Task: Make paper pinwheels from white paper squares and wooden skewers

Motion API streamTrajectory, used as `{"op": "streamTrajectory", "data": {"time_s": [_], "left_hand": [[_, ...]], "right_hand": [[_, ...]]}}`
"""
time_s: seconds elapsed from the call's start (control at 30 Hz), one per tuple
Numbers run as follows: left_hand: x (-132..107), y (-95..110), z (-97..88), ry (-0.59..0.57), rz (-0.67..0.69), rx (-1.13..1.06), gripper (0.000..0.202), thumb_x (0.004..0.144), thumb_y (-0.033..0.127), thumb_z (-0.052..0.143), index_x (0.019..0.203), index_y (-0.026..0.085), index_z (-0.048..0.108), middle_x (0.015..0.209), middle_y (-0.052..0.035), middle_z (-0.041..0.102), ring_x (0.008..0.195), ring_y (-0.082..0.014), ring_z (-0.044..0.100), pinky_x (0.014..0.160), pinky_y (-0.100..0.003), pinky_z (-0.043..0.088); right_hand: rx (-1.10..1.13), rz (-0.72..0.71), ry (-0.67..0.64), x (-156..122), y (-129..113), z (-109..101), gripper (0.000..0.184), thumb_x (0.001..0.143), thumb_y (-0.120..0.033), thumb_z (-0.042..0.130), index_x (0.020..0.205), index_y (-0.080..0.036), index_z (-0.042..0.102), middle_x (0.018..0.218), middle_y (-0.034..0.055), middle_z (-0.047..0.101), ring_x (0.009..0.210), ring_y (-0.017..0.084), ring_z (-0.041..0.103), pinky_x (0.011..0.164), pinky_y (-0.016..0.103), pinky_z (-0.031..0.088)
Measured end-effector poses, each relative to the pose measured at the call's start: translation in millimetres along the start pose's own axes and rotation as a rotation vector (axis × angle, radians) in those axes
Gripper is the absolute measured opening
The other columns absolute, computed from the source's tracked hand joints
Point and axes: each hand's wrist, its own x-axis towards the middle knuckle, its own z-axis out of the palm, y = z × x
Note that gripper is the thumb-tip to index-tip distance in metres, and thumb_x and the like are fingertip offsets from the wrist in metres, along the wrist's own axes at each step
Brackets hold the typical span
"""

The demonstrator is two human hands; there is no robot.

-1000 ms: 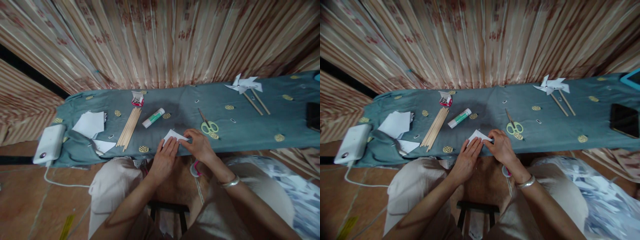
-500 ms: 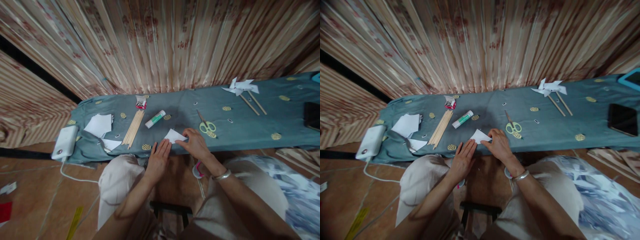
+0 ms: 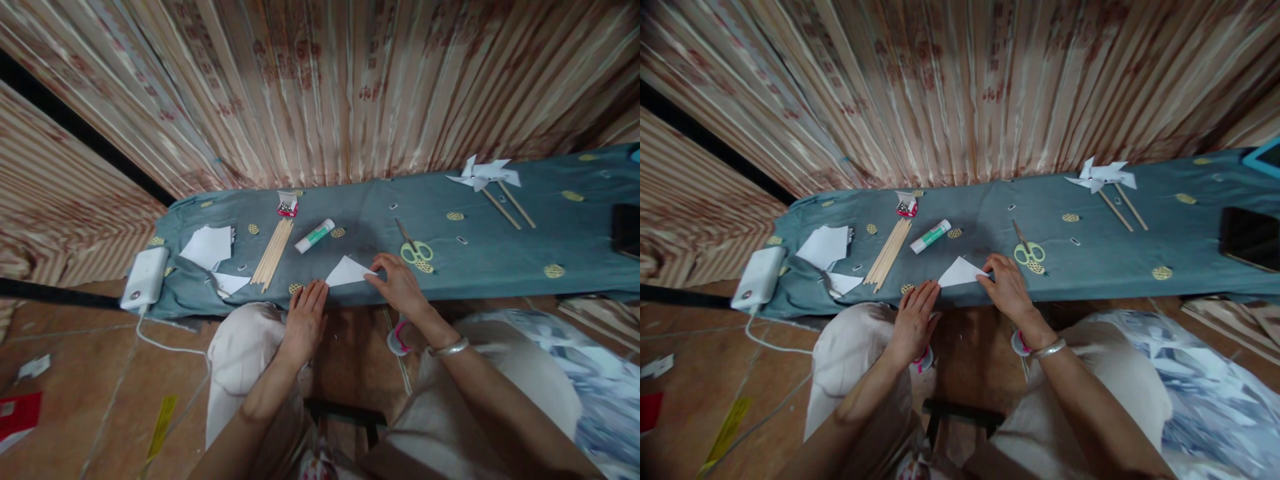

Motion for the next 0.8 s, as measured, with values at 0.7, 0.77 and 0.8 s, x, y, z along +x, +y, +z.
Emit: {"op": "streamTrajectory", "data": {"time_s": [0.7,0.77,0.8], "left_hand": [[-10,-2,2.2,0.021,-0.037,-0.061,0.056,0.085,0.012,0.049,0.140,0.011,0.038,0.146,-0.0154,0.045,0.138,-0.0262,0.037,0.113,-0.049,0.029],[-11,-1,1.2,0.026,-0.040,-0.092,0.055,0.086,0.012,0.048,0.140,0.012,0.037,0.146,-0.0156,0.045,0.138,-0.0260,0.036,0.113,-0.049,0.028],[-11,-1,0.7,0.036,-0.044,-0.116,0.055,0.087,0.013,0.047,0.141,0.013,0.036,0.146,-0.0155,0.045,0.139,-0.0256,0.036,0.113,-0.050,0.028]], "right_hand": [[0.079,-0.032,-0.078,3,-6,-5,0.025,0.081,-0.032,0.060,0.103,-0.020,0.065,0.124,0.0136,0.061,0.115,0.029,0.055,0.100,0.049,0.040],[0.112,0.006,-0.077,5,-6,-2,0.018,0.078,-0.028,0.062,0.093,-0.020,0.065,0.125,0.0130,0.061,0.114,0.029,0.056,0.100,0.049,0.040],[0.139,0.027,-0.072,6,-7,-1,0.014,0.077,-0.027,0.062,0.088,-0.020,0.064,0.125,0.0128,0.061,0.114,0.029,0.057,0.100,0.049,0.040]]}}
